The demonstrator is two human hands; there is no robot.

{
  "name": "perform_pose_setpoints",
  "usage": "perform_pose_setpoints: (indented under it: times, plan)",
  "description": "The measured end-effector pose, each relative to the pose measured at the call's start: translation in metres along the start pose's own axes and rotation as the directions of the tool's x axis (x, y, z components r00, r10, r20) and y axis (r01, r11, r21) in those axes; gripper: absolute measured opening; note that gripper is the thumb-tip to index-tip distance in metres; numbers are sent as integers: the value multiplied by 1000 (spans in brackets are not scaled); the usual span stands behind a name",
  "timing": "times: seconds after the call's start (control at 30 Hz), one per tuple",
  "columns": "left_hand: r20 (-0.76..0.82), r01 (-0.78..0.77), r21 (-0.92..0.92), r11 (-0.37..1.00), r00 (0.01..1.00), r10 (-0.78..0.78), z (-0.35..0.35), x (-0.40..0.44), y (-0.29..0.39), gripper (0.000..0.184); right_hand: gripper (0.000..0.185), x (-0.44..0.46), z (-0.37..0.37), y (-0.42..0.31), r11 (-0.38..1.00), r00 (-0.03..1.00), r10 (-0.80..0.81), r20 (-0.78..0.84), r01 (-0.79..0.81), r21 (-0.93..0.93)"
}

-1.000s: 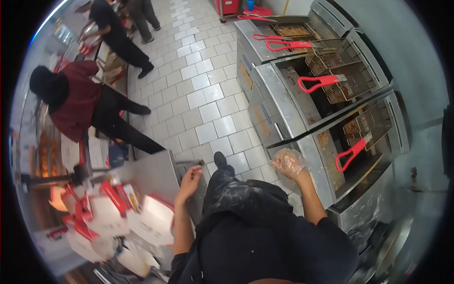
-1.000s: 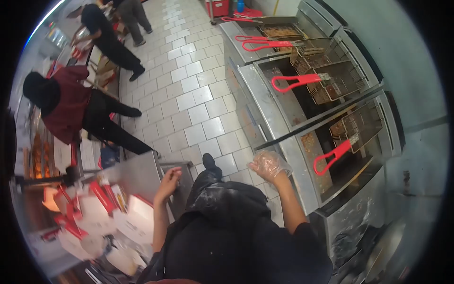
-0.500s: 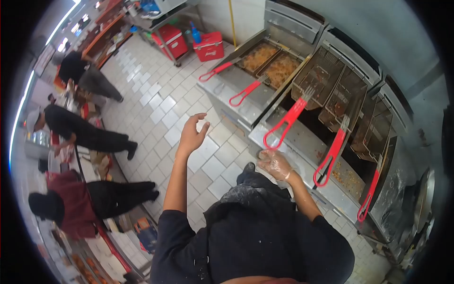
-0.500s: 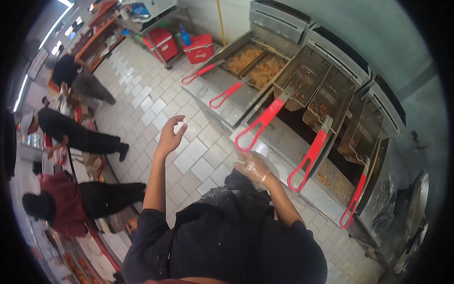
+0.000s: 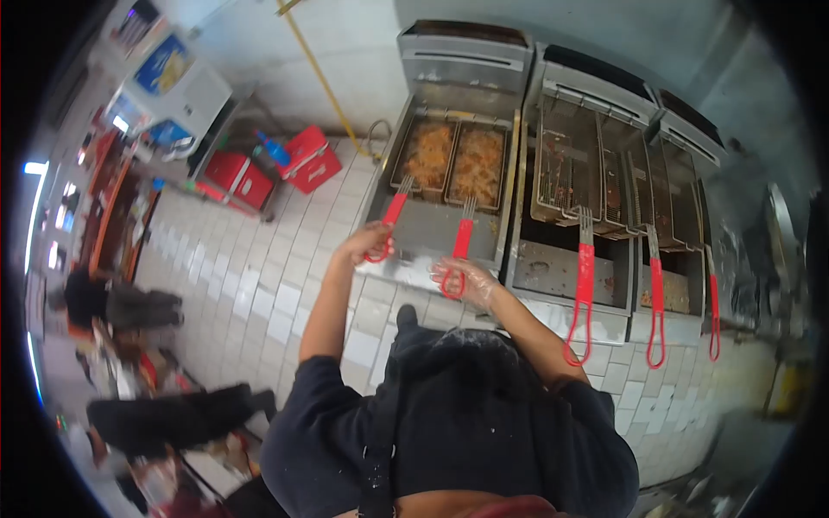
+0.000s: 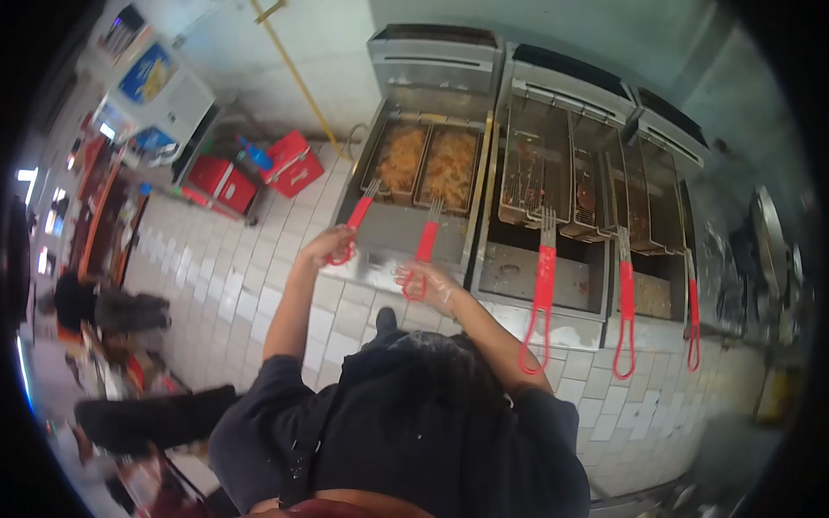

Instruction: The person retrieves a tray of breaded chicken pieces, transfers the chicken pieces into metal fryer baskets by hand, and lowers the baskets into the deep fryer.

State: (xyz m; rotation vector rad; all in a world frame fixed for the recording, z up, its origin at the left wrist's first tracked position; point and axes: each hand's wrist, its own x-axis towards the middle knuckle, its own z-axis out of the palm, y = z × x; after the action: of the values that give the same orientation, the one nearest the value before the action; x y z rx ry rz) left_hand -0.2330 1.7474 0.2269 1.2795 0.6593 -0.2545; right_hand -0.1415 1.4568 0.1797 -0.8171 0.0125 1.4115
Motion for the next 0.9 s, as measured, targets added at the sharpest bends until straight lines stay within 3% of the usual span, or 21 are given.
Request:
perform_pose_setpoints:
  times: [0.03, 0.1, 0.2, 0.27, 0.33, 0.4, 0.47, 0.53, 0.57, 0.67, 0.73, 0.8, 0.83, 0.9]
  plan:
    - [37, -10, 23, 1000, 999, 10, 8, 3, 17, 22, 24, -8, 33, -13, 995, 986, -57, -154, 68, 69]
    - [264, 22, -387, 922, 961, 87, 17, -12, 27, 20, 18, 26, 15, -10, 979, 971, -168, -169, 184, 87]
    - [251, 90, -301, 950, 968, -12, 12, -9, -40, 17, 28, 15, 36, -23, 960, 910, -270, -315, 279, -18]
    - [284, 276, -392, 878, 944, -170, -5, -11, -65, 20, 24, 4, 43, -25, 949, 864, -314, -394, 295, -109]
    - [298, 202, -341, 918, 949, -98, -4, -6, -19, 21, 27, 14, 43, -12, 933, 855, -351, -382, 355, -63]
    - [306, 162, -293, 942, 949, -68, -15, -13, -2, 23, 29, 24, 42, 21, 937, 841, -229, -489, 327, 123]
    - [277, 168, -298, 940, 957, -83, -18, -11, 3, 25, 29, 34, 39, 12, 938, 816, -302, -494, 345, -2]
    - [268, 205, -268, 941, 954, -132, -24, -13, -38, 26, 27, 37, 37, -3, 901, 793, -430, -432, 342, -269]
    - [267, 238, -272, 932, 950, -165, -26, -14, -50, 26, 22, 30, 69, -24, 907, 793, -417, -444, 396, -143]
    - [259, 219, -246, 944, 954, -153, -27, -8, -24, 27, 22, 32, 65, -1, 937, 796, -327, -509, 342, -67]
    - [329, 76, -277, 958, 944, 20, -29, -6, 6, 27, 23, 30, 57, 38, 931, 753, -301, -585, 365, -9]
    - [364, 109, -347, 931, 931, 27, -28, -9, 15, 27, 23, 26, 56, 13, 905, 754, -426, -499, 349, -244]
    - [345, 192, -343, 920, 936, -67, -31, -2, -15, 26, 22, 28, 49, 0, 864, 796, -465, -387, 313, -394]
    - [350, 349, -399, 848, 913, -211, -25, 1, -62, 24, 22, 17, 47, 1, 876, 786, -452, -422, 301, -376]
